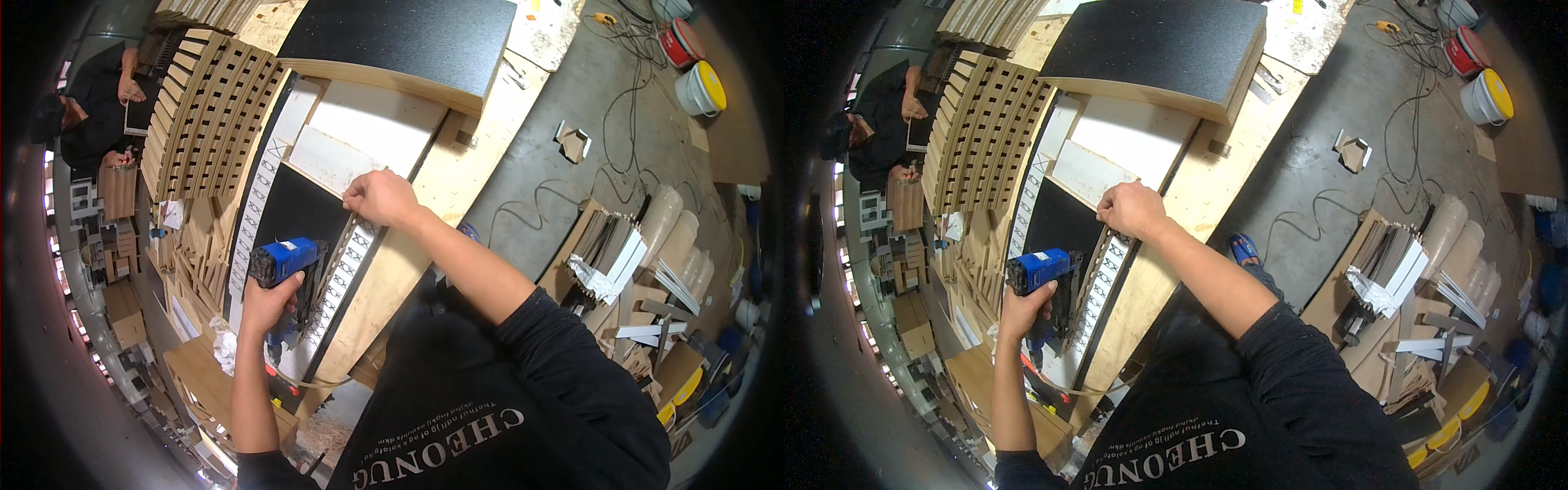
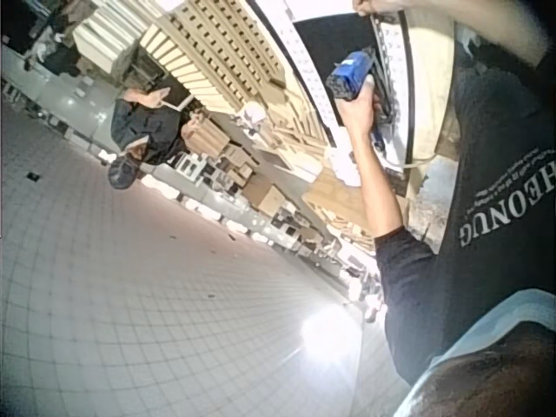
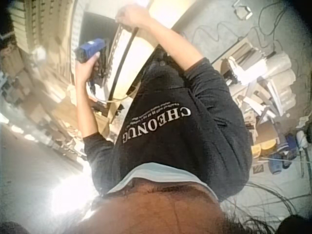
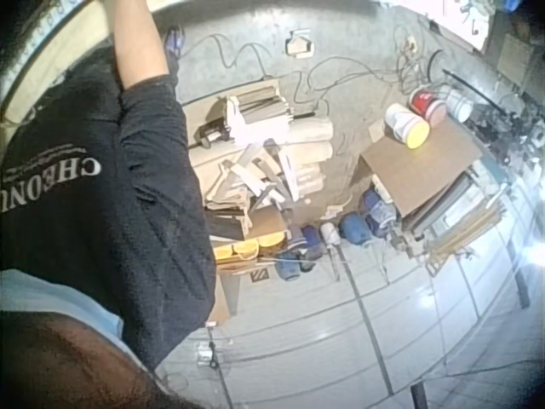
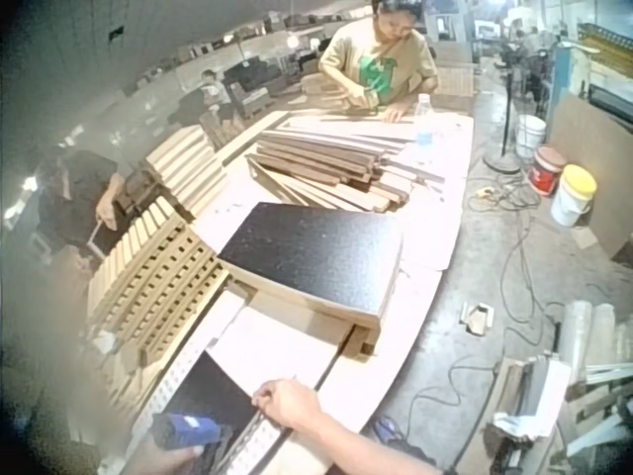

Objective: The person assembles a wooden grate by positioning a black panel, applying glue with a tool, and then placing and securing wooden slats into a frame using a pneumatic stapler and a utility knife.

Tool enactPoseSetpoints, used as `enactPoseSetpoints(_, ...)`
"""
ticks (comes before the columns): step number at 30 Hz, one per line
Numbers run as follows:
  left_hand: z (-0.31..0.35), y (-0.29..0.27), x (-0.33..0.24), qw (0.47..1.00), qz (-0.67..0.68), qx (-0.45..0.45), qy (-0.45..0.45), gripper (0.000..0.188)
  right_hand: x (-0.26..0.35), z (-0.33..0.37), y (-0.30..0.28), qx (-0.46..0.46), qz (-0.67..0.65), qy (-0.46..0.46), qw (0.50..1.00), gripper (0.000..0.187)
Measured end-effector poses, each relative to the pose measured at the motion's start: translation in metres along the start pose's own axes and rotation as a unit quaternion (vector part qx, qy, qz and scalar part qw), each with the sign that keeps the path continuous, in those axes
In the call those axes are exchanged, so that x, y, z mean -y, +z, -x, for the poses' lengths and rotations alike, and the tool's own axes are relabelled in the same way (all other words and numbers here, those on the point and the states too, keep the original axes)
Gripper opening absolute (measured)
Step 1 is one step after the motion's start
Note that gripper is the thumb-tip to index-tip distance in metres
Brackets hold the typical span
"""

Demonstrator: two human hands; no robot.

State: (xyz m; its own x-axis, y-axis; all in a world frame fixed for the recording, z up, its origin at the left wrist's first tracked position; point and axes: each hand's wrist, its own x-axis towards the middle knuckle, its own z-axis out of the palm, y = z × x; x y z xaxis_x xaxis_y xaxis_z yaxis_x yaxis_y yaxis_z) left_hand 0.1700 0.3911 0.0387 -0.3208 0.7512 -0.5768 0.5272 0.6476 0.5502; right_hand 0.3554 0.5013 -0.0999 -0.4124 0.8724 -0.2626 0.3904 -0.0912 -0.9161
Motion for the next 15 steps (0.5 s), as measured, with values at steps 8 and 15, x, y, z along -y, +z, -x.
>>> enactPoseSetpoints(8, -0.0005, 0.0013, -0.0011, 1.0, -0.003, -0.006, 0.008, 0.022, -0.001, -0.0012, 0.0012, -0.004, -0.001, -0.003, 1.0, 0.01)
enactPoseSetpoints(15, -0.0006, -0.0004, -0.0038, 0.999, -0.05, -0.001, -0.001, 0.023, -0.0001, -0.0012, 0.0015, -0.008, -0.002, -0.004, 1.0, 0.01)
